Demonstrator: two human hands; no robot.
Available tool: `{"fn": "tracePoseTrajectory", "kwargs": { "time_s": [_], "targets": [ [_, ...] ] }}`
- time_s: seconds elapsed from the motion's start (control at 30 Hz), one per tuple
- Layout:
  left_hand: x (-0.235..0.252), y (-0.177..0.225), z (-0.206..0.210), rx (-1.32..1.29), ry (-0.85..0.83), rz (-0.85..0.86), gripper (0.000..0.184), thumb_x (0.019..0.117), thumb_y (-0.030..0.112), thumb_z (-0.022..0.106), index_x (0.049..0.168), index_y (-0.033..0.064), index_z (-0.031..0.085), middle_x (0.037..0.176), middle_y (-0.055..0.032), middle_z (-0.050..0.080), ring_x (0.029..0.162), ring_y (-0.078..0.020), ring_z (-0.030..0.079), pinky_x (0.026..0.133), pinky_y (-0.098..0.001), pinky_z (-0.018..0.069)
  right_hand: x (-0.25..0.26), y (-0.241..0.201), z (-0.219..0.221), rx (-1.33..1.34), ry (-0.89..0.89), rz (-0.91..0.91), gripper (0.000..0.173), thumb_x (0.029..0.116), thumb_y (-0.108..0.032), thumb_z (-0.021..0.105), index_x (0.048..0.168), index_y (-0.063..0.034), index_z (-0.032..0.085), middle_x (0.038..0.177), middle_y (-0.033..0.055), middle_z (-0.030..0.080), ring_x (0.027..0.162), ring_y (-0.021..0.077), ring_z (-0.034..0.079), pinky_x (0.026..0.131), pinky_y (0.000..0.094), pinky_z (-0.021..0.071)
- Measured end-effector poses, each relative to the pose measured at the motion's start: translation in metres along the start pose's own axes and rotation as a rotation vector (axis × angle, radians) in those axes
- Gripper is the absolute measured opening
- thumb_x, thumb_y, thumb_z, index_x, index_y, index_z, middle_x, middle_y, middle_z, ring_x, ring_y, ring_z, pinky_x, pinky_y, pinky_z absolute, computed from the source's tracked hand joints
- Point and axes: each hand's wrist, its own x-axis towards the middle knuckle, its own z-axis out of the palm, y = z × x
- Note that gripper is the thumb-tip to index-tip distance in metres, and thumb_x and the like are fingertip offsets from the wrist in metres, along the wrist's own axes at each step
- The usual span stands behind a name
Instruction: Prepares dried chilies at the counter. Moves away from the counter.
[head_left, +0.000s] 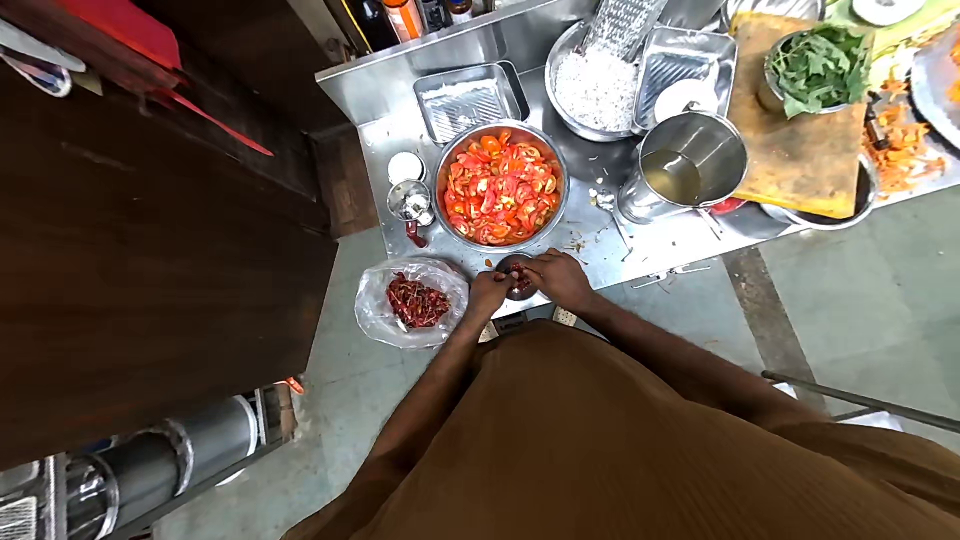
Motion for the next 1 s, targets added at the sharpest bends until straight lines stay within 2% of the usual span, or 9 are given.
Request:
{"fn": "tracePoseTrajectory", "kwargs": {
  "time_s": [0.13, 0.27, 0.33, 0.43, 0.57, 0.7, 0.8, 0.87, 1.0],
  "targets": [
    [-0.001, 0.004, -0.002, 0.081, 0.035, 0.025, 0.042, 0.0957, 0.051, 0.07, 0.101, 0.0097, 0.077, 0.101, -0.0135, 0.074, 0.1, -0.0299, 0.07, 0.094, -0.0581, 0.0537, 0.002, 0.0, 0.005, -0.019, -0.08, 0.053, 0.025, 0.1015, -0.018, 0.059, 0.122, -0.0167, 0.074, 0.101, 0.0086, 0.075, 0.101, 0.0306, 0.069, 0.086, 0.0495, 0.0575],
    [-0.004, 0.004, -0.002, 0.086, 0.011, 0.032, 0.031, 0.102, 0.031, 0.064, 0.121, 0.0072, 0.07, 0.117, -0.0163, 0.07, 0.113, -0.0311, 0.067, 0.102, -0.0563, 0.0509, 0.0, -0.004, -0.004, 0.002, -0.12, 0.131, 0.026, 0.1027, -0.016, 0.054, 0.117, -0.0181, 0.075, 0.103, 0.0103, 0.075, 0.1, 0.0325, 0.072, 0.081, 0.0552, 0.059],
    [-0.008, 0.005, -0.004, 0.099, -0.019, 0.012, 0.028, 0.1035, 0.025, 0.06, 0.124, 0.0074, 0.068, 0.121, -0.0174, 0.069, 0.116, -0.0316, 0.065, 0.103, -0.0563, 0.0498, -0.001, -0.003, -0.007, 0.066, -0.128, 0.166, 0.029, 0.1035, -0.017, 0.053, 0.121, -0.0202, 0.076, 0.109, 0.0096, 0.076, 0.103, 0.031, 0.072, 0.085, 0.0564, 0.0586],
    [-0.013, 0.007, -0.006, 0.11, -0.07, 0.019, 0.027, 0.1052, 0.019, 0.053, 0.126, 0.0091, 0.068, 0.124, -0.0165, 0.068, 0.119, -0.0308, 0.064, 0.103, -0.0557, 0.0496, -0.001, 0.001, -0.007, 0.218, -0.049, 0.115, 0.028, 0.1045, -0.023, 0.055, 0.124, -0.0213, 0.075, 0.111, 0.0069, 0.076, 0.102, 0.0245, 0.073, 0.09, 0.0515, 0.0589],
    [-0.009, 0.003, -0.004, 0.12, -0.129, 0.092, 0.029, 0.1074, 0.018, 0.05, 0.128, 0.0056, 0.067, 0.129, -0.0174, 0.067, 0.123, -0.0306, 0.062, 0.108, -0.0549, 0.0473, 0.0, -0.005, -0.008, 0.421, -0.008, -0.048, 0.028, 0.1008, -0.021, 0.066, 0.127, -0.0131, 0.072, 0.113, 0.0061, 0.075, 0.103, 0.016, 0.072, 0.097, 0.0409, 0.058],
    [-0.009, 0.008, -0.006, 0.084, -0.236, 0.16, 0.026, 0.1047, 0.016, 0.054, 0.121, 0.0039, 0.07, 0.122, -0.017, 0.069, 0.117, -0.0285, 0.065, 0.104, -0.0535, 0.05, -0.001, -0.01, -0.003, 0.329, -0.015, -0.127, 0.026, 0.1006, -0.019, 0.065, 0.124, -0.0141, 0.075, 0.122, 0.0061, 0.073, 0.115, 0.02, 0.069, 0.104, 0.0433, 0.0545],
    [-0.012, 0.007, -0.005, 0.025, -0.269, 0.18, 0.024, 0.1035, 0.017, 0.056, 0.114, 0.0017, 0.071, 0.113, -0.0174, 0.07, 0.106, -0.0281, 0.066, 0.096, -0.0533, 0.0521, -0.002, -0.007, 0.0, 0.347, -0.002, -0.145, 0.017, 0.0998, -0.018, 0.066, 0.11, -0.0136, 0.079, 0.11, 0.0044, 0.074, 0.106, 0.0178, 0.069, 0.099, 0.0408, 0.0559],
    [-0.011, 0.002, -0.005, -0.041, -0.249, 0.19, 0.024, 0.1035, 0.018, 0.058, 0.118, 0.0042, 0.072, 0.114, -0.0153, 0.071, 0.104, -0.0254, 0.068, 0.094, -0.0508, 0.0539, -0.003, -0.006, -0.003, 0.382, -0.016, -0.111, 0.013, 0.0971, -0.017, 0.069, 0.102, -0.0122, 0.079, 0.102, 0.0036, 0.074, 0.097, 0.0158, 0.07, 0.093, 0.0392, 0.0577],
    [-0.017, 0.0, -0.01, -0.024, -0.063, 0.239, 0.018, 0.1001, 0.023, 0.068, 0.111, 0.0109, 0.076, 0.099, -0.0054, 0.075, 0.09, -0.0172, 0.072, 0.088, -0.0441, 0.06, -0.005, -0.004, -0.007, 0.434, -0.018, -0.012, 0.01, 0.0935, -0.015, 0.071, 0.098, -0.0076, 0.076, 0.095, 0.0066, 0.073, 0.087, 0.017, 0.07, 0.086, 0.0405, 0.0604]
  ]
}}
